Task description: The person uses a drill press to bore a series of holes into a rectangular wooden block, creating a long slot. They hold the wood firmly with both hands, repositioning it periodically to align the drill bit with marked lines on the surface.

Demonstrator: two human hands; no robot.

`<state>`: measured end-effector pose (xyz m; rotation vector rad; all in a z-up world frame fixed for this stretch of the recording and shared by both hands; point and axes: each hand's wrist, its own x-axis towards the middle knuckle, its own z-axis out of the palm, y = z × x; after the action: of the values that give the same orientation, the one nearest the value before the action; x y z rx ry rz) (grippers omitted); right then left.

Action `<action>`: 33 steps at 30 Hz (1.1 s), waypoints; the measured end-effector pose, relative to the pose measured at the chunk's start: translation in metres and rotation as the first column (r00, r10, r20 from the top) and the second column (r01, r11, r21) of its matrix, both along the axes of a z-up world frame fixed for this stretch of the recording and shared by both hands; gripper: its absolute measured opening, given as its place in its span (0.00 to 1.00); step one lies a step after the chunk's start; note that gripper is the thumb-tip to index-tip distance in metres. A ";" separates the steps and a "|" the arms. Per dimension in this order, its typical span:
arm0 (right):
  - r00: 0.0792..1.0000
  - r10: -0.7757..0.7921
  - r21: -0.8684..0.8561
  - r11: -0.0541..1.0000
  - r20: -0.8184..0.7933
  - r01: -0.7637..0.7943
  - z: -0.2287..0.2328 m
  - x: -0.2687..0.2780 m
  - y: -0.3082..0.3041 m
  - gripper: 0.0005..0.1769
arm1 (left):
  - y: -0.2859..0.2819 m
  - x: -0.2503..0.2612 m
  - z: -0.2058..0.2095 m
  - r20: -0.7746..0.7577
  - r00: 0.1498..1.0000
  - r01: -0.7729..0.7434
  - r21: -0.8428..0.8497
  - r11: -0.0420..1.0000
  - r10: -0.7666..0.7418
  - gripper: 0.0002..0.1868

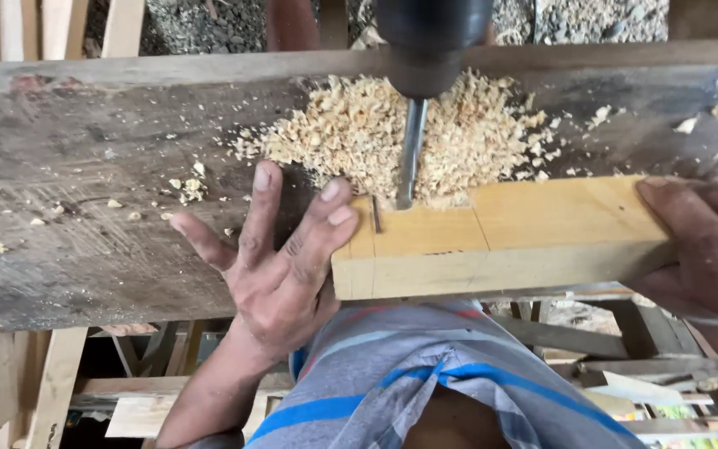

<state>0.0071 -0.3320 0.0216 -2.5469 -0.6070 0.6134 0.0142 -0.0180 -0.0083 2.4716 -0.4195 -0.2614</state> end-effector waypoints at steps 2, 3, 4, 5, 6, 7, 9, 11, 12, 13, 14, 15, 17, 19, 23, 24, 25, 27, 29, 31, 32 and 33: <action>1.000 0.001 -0.003 1.000 -0.014 -0.001 0.004 0.006 0.004 0.22 | -0.001 -0.007 0.006 -0.011 1.000 -0.025 0.003 1.000 0.025 0.13; 1.000 -0.002 -0.015 1.000 -0.029 0.001 0.005 0.010 0.005 0.21 | -0.003 -0.009 0.007 -0.023 0.999 -0.046 -0.004 0.999 0.046 0.12; 1.000 -0.002 -0.016 1.000 -0.015 0.002 0.004 0.013 0.003 0.21 | -0.002 -0.002 0.001 -0.009 0.999 -0.045 -0.005 0.999 0.045 0.12; 0.999 0.002 0.002 1.000 -0.036 -0.002 0.004 0.012 0.002 0.22 | -0.001 -0.001 -0.001 -0.010 1.000 -0.028 -0.026 0.999 0.028 0.15; 0.998 0.007 0.020 1.000 -0.057 -0.006 0.004 0.010 0.001 0.23 | 0.001 0.000 -0.003 -0.010 1.000 -0.011 -0.047 0.999 0.010 0.22; 0.998 0.002 0.015 1.000 -0.057 -0.001 0.002 0.008 0.001 0.23 | -0.002 -0.002 -0.001 -0.010 1.000 -0.006 -0.053 0.999 0.005 0.22; 0.999 -0.006 0.059 0.998 0.036 0.004 -0.003 0.006 0.003 0.16 | -0.005 -0.006 0.010 -0.064 0.997 -0.043 0.009 0.999 0.044 0.21; 1.000 0.021 0.089 0.996 -0.011 -0.020 0.004 0.014 0.010 0.19 | 0.000 -0.021 0.013 -0.066 0.997 -0.043 0.019 0.999 0.044 0.16; 0.998 0.041 0.111 0.993 -0.053 -0.035 0.005 0.017 0.014 0.22 | 0.002 -0.028 0.010 -0.063 0.997 -0.033 0.020 0.999 0.034 0.14; 0.996 0.050 0.118 0.992 -0.076 -0.041 0.005 0.014 0.015 0.22 | 0.003 -0.030 0.008 -0.086 0.995 -0.041 0.027 0.999 0.044 0.14; 0.988 0.007 0.089 0.996 -0.151 0.007 0.005 0.008 0.016 0.26 | 0.005 -0.033 0.004 -0.035 0.998 -0.054 -0.016 0.998 0.053 0.11; 0.973 -0.043 0.051 0.997 -0.226 0.056 0.007 0.001 0.018 0.29 | 0.007 -0.037 0.002 0.014 0.998 -0.060 -0.062 0.996 0.061 0.10; 0.994 0.015 0.089 0.996 -0.107 -0.005 -0.003 -0.013 0.014 0.26 | 0.014 -0.039 0.005 -0.005 1.000 -0.016 -0.052 0.999 0.016 0.11; 0.997 0.064 0.121 0.990 0.050 -0.070 -0.007 -0.013 0.012 0.24 | 0.017 -0.033 0.005 0.011 0.999 0.032 -0.040 0.999 -0.031 0.13; 0.998 0.068 0.061 0.996 0.011 -0.068 -0.004 -0.009 0.017 0.19 | 0.018 -0.030 0.000 0.050 0.996 0.081 -0.062 0.995 -0.078 0.10; 0.998 0.064 0.095 0.993 0.011 -0.065 -0.005 -0.006 0.019 0.18 | 0.018 -0.028 -0.001 0.058 0.994 0.098 -0.068 0.993 -0.094 0.09; 0.998 0.064 0.095 0.993 0.017 -0.065 -0.006 -0.007 0.018 0.18 | 0.018 -0.027 -0.001 0.064 0.993 0.099 -0.067 0.993 -0.095 0.09; 0.988 0.054 0.112 0.991 0.144 -0.070 -0.009 -0.008 0.018 0.08 | 0.020 -0.026 0.000 0.034 0.992 0.126 -0.071 0.990 -0.123 0.11; 0.990 0.053 0.080 0.995 0.131 -0.063 -0.008 -0.010 0.017 0.10 | 0.021 -0.023 -0.001 0.032 0.991 0.134 -0.060 0.989 -0.132 0.12; 0.992 0.048 0.042 0.998 0.119 -0.054 -0.006 -0.012 0.017 0.11 | 0.022 -0.024 -0.002 0.031 0.989 0.146 -0.056 0.988 -0.145 0.13; 0.994 0.048 0.042 0.998 0.099 -0.053 -0.006 -0.012 0.019 0.12 | 0.022 -0.025 -0.001 0.021 0.990 0.144 -0.062 0.988 -0.143 0.13; 0.996 0.051 0.043 0.998 0.079 -0.054 -0.005 -0.010 0.020 0.13 | 0.022 -0.025 -0.001 0.011 0.990 0.139 -0.067 0.988 -0.138 0.14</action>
<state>-0.0025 -0.3124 0.0166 -2.5289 -0.7088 0.5137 -0.0106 0.0038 -0.0092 2.3813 -0.5948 -0.2910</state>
